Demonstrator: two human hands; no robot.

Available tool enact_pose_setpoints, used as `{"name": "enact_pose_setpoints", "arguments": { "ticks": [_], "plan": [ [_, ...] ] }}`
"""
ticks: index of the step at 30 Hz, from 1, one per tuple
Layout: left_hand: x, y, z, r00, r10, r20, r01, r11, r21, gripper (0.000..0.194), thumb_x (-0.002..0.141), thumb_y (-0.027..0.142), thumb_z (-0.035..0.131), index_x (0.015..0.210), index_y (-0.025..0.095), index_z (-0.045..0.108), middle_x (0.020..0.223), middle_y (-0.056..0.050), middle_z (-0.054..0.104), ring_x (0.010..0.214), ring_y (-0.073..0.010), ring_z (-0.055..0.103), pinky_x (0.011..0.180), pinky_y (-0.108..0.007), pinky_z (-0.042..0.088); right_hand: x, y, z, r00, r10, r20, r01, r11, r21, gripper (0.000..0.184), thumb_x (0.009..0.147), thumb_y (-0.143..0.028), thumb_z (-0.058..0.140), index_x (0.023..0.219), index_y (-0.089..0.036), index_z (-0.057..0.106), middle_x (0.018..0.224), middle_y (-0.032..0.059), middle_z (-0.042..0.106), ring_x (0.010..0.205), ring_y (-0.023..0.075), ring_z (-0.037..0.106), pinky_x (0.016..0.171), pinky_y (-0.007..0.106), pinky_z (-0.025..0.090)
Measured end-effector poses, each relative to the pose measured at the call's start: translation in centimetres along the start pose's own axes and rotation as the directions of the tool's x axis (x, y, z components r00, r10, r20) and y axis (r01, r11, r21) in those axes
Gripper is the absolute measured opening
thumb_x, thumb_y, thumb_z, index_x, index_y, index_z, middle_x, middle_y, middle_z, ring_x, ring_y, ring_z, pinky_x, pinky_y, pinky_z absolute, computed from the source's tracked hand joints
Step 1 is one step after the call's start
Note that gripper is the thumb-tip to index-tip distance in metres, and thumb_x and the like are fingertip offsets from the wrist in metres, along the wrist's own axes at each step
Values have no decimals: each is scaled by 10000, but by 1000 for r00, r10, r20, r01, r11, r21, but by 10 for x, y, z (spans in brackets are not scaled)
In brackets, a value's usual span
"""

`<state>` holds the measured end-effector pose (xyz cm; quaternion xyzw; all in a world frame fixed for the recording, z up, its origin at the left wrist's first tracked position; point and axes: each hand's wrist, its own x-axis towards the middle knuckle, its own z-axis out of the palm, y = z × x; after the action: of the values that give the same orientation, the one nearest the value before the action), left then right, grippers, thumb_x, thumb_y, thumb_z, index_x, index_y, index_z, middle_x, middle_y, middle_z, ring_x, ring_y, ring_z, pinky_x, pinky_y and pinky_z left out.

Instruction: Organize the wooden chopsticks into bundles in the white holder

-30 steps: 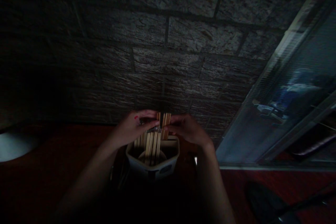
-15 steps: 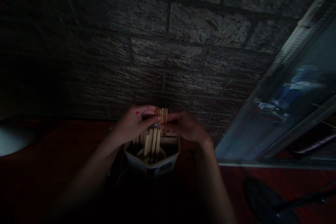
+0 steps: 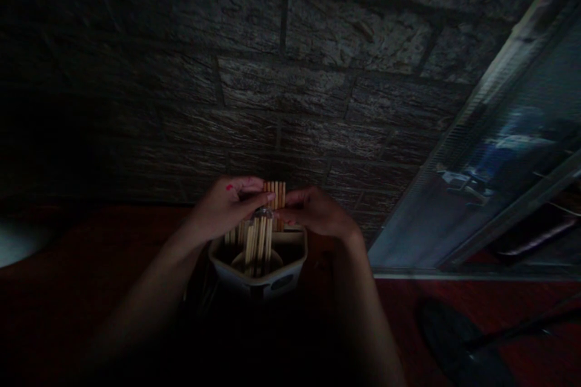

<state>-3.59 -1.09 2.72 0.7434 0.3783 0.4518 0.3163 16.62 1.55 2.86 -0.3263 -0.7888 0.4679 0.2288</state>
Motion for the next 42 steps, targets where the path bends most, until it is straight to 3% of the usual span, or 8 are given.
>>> {"name": "enact_pose_setpoints", "arguments": {
  "ticks": [5, 17, 24, 30, 35, 42],
  "plan": [
    [1, 1, -1, 1000, -11, 7, 11, 1000, -2, 138, 862, 240, 610, 772, 157, 674, 806, -17, 734, 756, -140, 683, 625, -215, 509, 0, 3, -2, 1000, -23, 5, 23, 1000, 4, 213, 822, -391, 697, 952, -233, 759, 905, 0, 745, 862, 165, 669, 829, 318, 504],
    [3, -2, 0, 999, -29, -27, 26, 996, -90, 116, 824, 230, 661, 902, 159, 709, 931, -45, 766, 839, -169, 715, 717, -260, 556, 0, 2, 0, 998, -45, -32, 46, 999, 10, 208, 808, -361, 718, 964, -225, 733, 937, 13, 738, 906, 168, 675, 867, 326, 511],
    [3, 3, -1, 997, -70, -36, 67, 994, -82, 136, 821, 236, 665, 907, 143, 716, 922, -51, 766, 801, -166, 709, 630, -229, 541, 0, 0, -1, 995, -79, -57, 79, 997, -4, 242, 824, -389, 704, 983, -211, 738, 959, 25, 741, 950, 184, 674, 887, 343, 517],
    [4, 1, 0, 999, -44, -17, 42, 995, -92, 111, 838, 230, 637, 847, 142, 704, 848, -37, 753, 655, -121, 655, 537, -201, 474, 0, -1, 0, 996, -65, -63, 63, 998, -31, 233, 828, -420, 693, 961, -240, 758, 919, 14, 747, 926, 182, 674, 846, 337, 530],
    [4, 2, 0, 996, -93, -8, 91, 991, -103, 118, 835, 258, 640, 798, 154, 680, 729, 2, 706, 422, -59, 472, 403, -186, 344, 0, -1, 0, 997, -42, -58, 38, 997, -71, 259, 812, -456, 699, 967, -263, 773, 890, 5, 759, 910, 200, 680, 772, 324, 537],
    [5, 7, 1, 998, -66, -19, 65, 997, -50, 221, 841, 262, 627, 648, 157, 607, 573, 26, 616, 417, -62, 455, 430, -190, 357, 1, 0, -1, 998, -24, -51, 20, 997, -73, 305, 804, -494, 696, 989, -266, 776, 869, 5, 765, 875, 200, 684, 733, 313, 534]
  ]
}}
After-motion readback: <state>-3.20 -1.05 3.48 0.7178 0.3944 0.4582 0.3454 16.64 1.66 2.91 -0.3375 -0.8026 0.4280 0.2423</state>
